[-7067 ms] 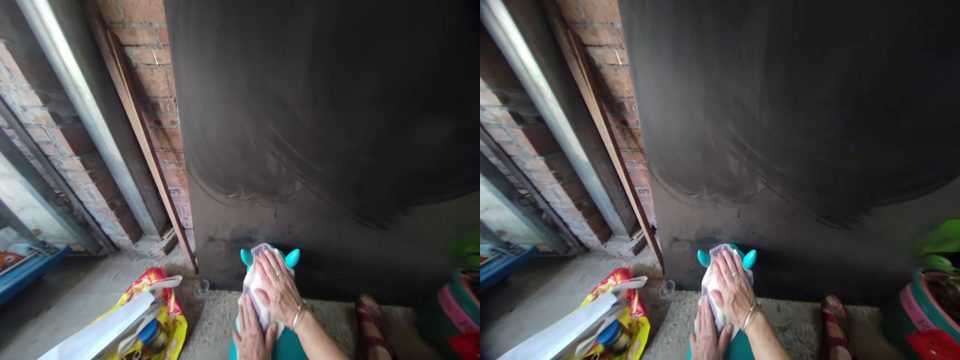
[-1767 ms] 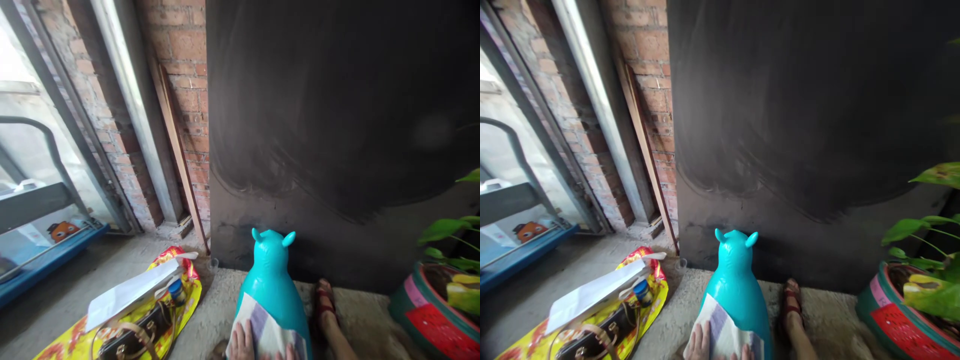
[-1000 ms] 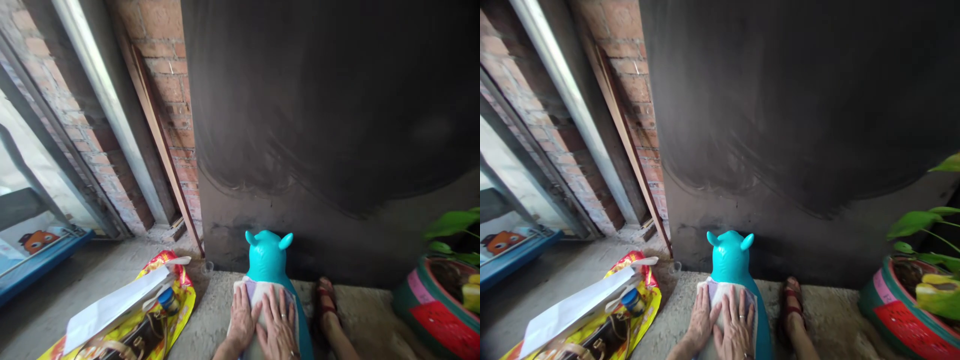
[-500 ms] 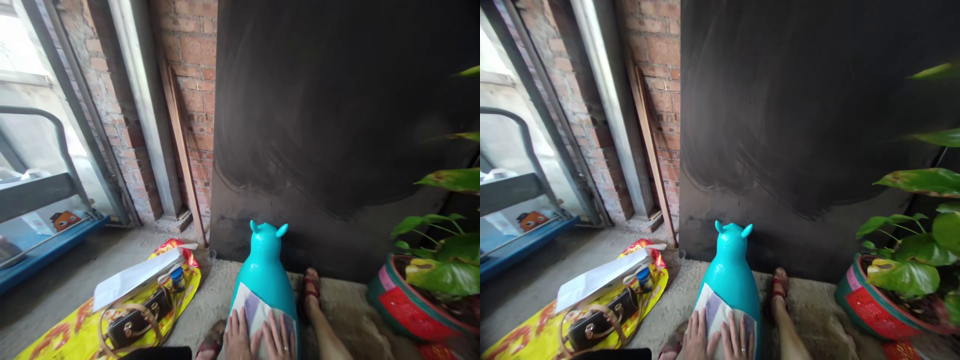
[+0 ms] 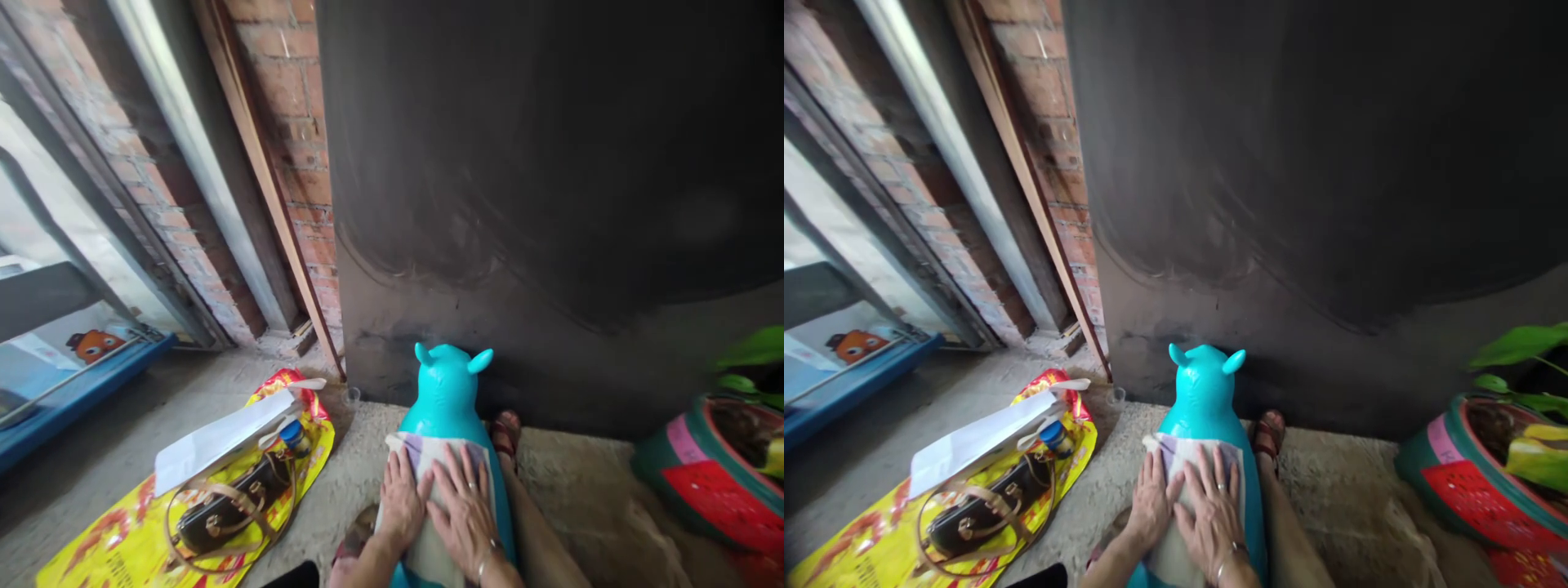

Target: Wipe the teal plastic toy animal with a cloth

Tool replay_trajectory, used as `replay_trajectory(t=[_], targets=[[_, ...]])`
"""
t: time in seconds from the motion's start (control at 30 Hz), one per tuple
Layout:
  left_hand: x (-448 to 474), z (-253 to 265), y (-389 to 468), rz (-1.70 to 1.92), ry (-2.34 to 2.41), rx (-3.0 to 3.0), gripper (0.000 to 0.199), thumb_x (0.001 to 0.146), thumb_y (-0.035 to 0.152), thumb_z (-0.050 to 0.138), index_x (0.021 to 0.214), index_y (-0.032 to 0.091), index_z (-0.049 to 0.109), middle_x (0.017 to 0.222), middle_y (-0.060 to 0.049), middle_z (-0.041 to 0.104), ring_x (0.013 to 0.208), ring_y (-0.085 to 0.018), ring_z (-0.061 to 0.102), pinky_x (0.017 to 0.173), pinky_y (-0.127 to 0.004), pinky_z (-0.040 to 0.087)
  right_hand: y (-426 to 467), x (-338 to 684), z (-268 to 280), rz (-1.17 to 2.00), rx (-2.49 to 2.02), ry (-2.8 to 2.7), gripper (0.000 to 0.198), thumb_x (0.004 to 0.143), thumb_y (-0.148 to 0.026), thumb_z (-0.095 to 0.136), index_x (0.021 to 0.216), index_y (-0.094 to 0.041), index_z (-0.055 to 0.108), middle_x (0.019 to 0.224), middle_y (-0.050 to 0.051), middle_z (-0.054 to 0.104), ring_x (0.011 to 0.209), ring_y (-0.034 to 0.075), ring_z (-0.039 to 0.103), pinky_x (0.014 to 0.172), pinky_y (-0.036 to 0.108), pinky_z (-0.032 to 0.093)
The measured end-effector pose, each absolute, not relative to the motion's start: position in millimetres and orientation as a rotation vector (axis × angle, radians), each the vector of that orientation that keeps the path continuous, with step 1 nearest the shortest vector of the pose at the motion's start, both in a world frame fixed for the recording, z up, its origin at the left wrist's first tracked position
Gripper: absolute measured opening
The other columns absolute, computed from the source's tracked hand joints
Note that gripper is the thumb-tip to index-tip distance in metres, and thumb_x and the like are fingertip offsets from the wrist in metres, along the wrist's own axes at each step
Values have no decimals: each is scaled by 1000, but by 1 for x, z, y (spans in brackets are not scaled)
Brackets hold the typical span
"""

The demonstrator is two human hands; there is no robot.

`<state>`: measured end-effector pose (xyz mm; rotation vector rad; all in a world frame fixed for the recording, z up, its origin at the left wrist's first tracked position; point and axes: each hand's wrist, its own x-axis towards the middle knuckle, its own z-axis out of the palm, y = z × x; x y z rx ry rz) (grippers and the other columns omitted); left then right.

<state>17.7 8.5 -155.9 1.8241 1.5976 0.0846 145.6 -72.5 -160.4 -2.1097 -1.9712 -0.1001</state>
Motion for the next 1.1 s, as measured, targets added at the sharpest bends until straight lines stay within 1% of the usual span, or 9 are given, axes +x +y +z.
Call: replay_trajectory(t=[0.13,0.3,0.5,0.57,0.67,0.77,0.83,0.97,1.1], targets=[[25,-169,32,117,1551,1824,79,88,55,30,149,7,10,159,-16,9,147,-27,6,118,-40,15,-48,149,-137,41,-2131,-1953,54,90,-43,41,143,-36,31,157,-7,10,145,32,5,112,62,19],[21,-163,23,172,1556,1816,77,89,52,29,148,7,11,159,-16,11,147,-24,6,119,-38,13,-52,144,-136,-23,-2120,-1927,56,89,-40,44,143,-36,30,157,-6,12,144,32,8,112,59,19],[-9,-154,-36,159,1608,1824,77,87,50,33,148,6,17,159,-14,15,147,-24,10,120,-38,13,-112,120,-176,-436,-2007,-1938,68,81,-53,53,143,-30,34,153,4,29,139,35,26,108,58,22],[-22,-163,-56,143,1586,1859,80,85,52,35,147,4,21,159,-14,14,147,-25,10,120,-38,14,-132,110,-199,-553,-1957,-1946,73,75,-64,55,139,-29,41,147,7,39,134,38,34,104,58,25],[-34,-181,-70,144,1548,1880,80,82,53,40,145,5,29,157,-14,18,146,-28,15,120,-41,18,-146,103,-225,-658,-1976,-1872,66,73,-68,55,128,-32,53,137,7,52,128,40,42,100,60,30],[-32,-196,-63,154,1625,1831,79,81,51,43,145,7,30,156,-13,22,145,-30,19,119,-45,19,-134,108,-231,-792,-1924,-1845,51,77,-57,54,123,-37,56,131,3,58,128,38,41,102,60,27],[-27,-198,-50,159,1621,1821,79,80,52,43,145,9,30,156,-11,25,145,-29,19,119,-43,19,-120,115,-221,-872,-1817,-1895,47,78,-55,54,122,-38,56,128,0,60,134,35,33,109,60,17],[-15,-186,-18,187,1570,1776,80,83,53,39,146,6,25,157,-14,22,146,-24,17,120,-34,17,-90,127,-185,-729,-1761,-2033,59,78,-63,50,126,-31,55,138,2,51,143,32,12,115,56,-4],[-1,-176,19,243,1486,1643,81,86,52,32,147,2,12,159,-15,11,147,-21,6,120,-32,9,-61,131,-157,-444,-1898,-2075,63,83,-50,49,141,-29,37,153,-1,28,144,30,10,115,53,-9]])
